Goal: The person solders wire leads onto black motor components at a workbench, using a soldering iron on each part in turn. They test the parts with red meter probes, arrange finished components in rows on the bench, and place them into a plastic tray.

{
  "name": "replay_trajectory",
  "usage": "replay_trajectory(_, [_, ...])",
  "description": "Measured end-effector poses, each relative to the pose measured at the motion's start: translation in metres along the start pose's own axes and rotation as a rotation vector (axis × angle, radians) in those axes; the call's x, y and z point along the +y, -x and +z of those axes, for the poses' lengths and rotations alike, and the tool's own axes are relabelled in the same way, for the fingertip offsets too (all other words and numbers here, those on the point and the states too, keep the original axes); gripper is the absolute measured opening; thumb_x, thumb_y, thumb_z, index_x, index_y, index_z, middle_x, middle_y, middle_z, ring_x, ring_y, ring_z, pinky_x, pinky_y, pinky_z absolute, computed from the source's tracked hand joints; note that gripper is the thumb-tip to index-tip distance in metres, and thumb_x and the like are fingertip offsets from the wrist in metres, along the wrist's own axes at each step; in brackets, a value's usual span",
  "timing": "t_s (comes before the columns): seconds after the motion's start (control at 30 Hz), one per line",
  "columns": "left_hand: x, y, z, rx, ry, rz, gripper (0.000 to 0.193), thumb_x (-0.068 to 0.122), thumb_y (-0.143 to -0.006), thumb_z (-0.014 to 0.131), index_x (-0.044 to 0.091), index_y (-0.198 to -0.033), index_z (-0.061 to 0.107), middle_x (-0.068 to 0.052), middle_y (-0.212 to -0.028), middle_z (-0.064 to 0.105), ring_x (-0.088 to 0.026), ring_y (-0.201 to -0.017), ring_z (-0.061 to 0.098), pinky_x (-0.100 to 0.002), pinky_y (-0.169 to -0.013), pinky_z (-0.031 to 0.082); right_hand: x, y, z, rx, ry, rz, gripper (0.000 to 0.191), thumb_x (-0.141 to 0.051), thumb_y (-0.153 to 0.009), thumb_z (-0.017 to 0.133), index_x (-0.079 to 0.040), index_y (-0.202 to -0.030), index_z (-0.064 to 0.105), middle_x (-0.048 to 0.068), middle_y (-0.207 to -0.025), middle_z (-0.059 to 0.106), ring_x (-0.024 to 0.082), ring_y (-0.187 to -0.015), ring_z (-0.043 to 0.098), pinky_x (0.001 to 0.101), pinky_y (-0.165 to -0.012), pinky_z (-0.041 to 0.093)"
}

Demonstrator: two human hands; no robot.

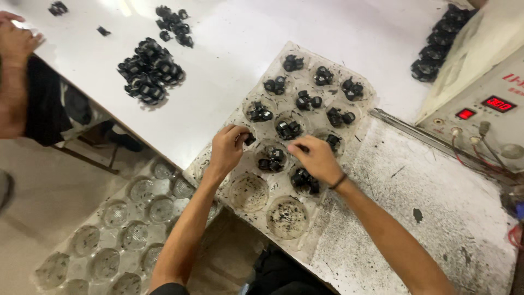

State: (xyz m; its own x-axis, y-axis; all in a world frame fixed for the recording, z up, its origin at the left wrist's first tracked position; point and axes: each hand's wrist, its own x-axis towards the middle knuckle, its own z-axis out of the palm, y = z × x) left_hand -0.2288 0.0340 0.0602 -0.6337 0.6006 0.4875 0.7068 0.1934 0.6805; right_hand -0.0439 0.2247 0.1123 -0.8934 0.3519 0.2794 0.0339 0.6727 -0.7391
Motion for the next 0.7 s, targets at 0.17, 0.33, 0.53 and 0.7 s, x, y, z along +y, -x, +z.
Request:
replay_trajectory(0.17, [-0.004,0.005,-0.025,-0.083,-0.131,-0.056,0.027,-0.002,-0.087,0.065,0.002,-0.112,0.072,-0.019,-0.105,0.072,-0.037,-0.096,0.069,-0.045,-0.086,0.055,-0.046,-0.059,0.059,-0.051,-0.265,0.043,0.030,-0.019,-0.099,0.064,-0.006,-0.126,0.068,0.011,-0.116,0.075,0.020,-0.101,0.071,0.0313,-0.088,0.056])
replay_trajectory(0.33, [0.018,0.042,-0.062,-0.104,-0.279,-0.067,0.038,0.017,-0.094,0.067,0.007,-0.130,0.066,-0.017,-0.129,0.067,-0.034,-0.119,0.063,-0.045,-0.101,0.051,0.005,-0.024,0.040,0.016,0.024,-0.121,0.024,-0.015,-0.098,0.061,-0.010,-0.117,0.074,0.013,-0.124,0.072,0.023,-0.105,0.071,0.0358,-0.089,0.061])
replay_trajectory(0.53, [0.038,0.099,-0.054,-0.704,-0.469,0.250,0.096,0.049,-0.066,0.085,0.023,-0.151,0.048,-0.018,-0.170,0.017,-0.044,-0.151,0.013,-0.065,-0.119,0.019,0.114,0.047,-0.049,0.232,0.532,0.083,0.045,-0.036,-0.101,0.065,-0.004,-0.132,0.067,0.018,-0.129,0.064,0.032,-0.121,0.060,0.0458,-0.100,0.054])
replay_trajectory(0.7, [0.036,0.081,-0.017,-0.768,-0.586,0.169,0.088,0.062,-0.073,0.079,0.026,-0.148,0.050,-0.016,-0.170,0.006,-0.045,-0.153,0.006,-0.068,-0.118,0.020,0.161,0.072,-0.072,0.158,0.324,0.211,0.071,-0.049,-0.101,0.053,0.000,-0.152,0.044,0.025,-0.141,0.056,0.038,-0.130,0.054,0.0507,-0.106,0.045])
